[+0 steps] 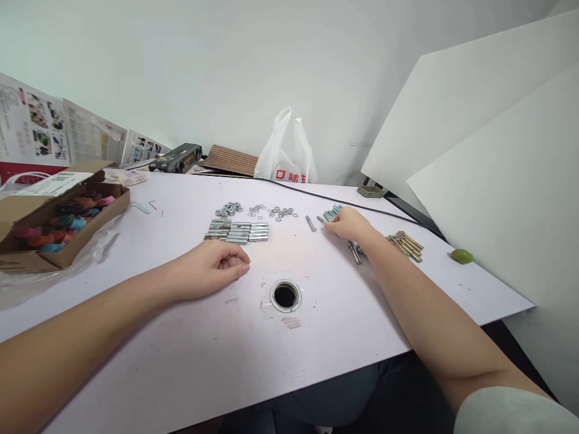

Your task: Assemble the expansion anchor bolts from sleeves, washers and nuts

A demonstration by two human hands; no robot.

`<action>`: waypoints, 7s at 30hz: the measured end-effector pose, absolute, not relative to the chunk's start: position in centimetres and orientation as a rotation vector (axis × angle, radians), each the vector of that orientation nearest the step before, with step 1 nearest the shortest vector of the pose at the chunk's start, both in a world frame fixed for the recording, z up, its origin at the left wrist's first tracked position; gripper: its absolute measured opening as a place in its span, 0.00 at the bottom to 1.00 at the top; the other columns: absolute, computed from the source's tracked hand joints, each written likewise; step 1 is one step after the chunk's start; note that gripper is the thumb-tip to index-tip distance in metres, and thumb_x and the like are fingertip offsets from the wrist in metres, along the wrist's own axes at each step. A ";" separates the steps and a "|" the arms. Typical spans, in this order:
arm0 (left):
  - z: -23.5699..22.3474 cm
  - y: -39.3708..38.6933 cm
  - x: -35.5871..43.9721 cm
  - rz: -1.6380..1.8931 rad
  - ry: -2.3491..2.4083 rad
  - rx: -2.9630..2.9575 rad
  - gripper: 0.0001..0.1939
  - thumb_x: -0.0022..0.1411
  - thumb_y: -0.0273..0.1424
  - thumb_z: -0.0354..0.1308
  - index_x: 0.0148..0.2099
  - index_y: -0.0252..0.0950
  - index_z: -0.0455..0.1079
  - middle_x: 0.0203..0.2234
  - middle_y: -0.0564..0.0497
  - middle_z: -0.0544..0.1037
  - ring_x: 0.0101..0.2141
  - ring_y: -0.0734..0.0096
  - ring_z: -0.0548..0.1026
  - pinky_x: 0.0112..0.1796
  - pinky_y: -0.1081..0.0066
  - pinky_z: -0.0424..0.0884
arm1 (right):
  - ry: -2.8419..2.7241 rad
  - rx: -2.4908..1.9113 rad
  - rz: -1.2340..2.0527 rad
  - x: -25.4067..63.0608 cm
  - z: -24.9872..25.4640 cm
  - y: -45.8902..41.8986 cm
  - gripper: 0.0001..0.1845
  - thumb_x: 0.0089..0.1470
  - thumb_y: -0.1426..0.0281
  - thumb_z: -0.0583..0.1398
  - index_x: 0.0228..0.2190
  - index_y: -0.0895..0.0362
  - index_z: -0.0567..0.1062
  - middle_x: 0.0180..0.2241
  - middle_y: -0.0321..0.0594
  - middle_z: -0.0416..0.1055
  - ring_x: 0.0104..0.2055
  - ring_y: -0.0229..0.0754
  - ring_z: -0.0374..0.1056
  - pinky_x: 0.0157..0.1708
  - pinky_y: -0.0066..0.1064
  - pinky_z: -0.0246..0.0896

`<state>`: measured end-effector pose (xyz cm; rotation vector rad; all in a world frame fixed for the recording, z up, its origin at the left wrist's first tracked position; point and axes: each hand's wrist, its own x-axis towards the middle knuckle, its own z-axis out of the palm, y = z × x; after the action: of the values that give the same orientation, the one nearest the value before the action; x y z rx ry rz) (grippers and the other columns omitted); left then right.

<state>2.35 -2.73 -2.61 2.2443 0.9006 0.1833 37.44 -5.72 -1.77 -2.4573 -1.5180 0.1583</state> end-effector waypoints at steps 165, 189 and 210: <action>-2.9 -3.1 2.4 0.386 0.946 2.108 0.14 0.54 0.42 0.57 0.27 0.36 0.69 0.19 0.54 0.74 0.20 0.74 0.68 0.23 0.71 0.62 | -2.151 -1.218 0.708 20.9 2.4 -6.8 0.06 0.49 0.67 0.64 0.25 0.55 0.72 0.30 0.39 0.76 0.33 0.43 0.71 0.30 0.34 0.65; -3.3 -3.0 2.5 0.388 0.972 2.163 0.14 0.54 0.42 0.57 0.25 0.37 0.67 0.19 0.54 0.74 0.21 0.72 0.69 0.22 0.71 0.62 | -1.979 -1.390 0.875 20.9 1.3 -6.1 0.20 0.51 0.53 0.62 0.24 0.58 0.74 0.24 0.39 0.72 0.23 0.34 0.60 0.21 0.29 0.54; -3.1 -3.4 2.6 0.447 0.950 2.238 0.08 0.54 0.36 0.53 0.30 0.37 0.66 0.15 0.57 0.65 0.19 0.75 0.63 0.22 0.72 0.57 | -2.057 -1.344 0.808 20.4 0.8 -6.3 0.16 0.51 0.58 0.61 0.23 0.59 0.74 0.22 0.35 0.68 0.24 0.33 0.57 0.22 0.27 0.51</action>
<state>2.58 -3.44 -3.07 2.2379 0.9500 0.4469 20.37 -6.34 0.79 -1.3438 -2.0572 0.8075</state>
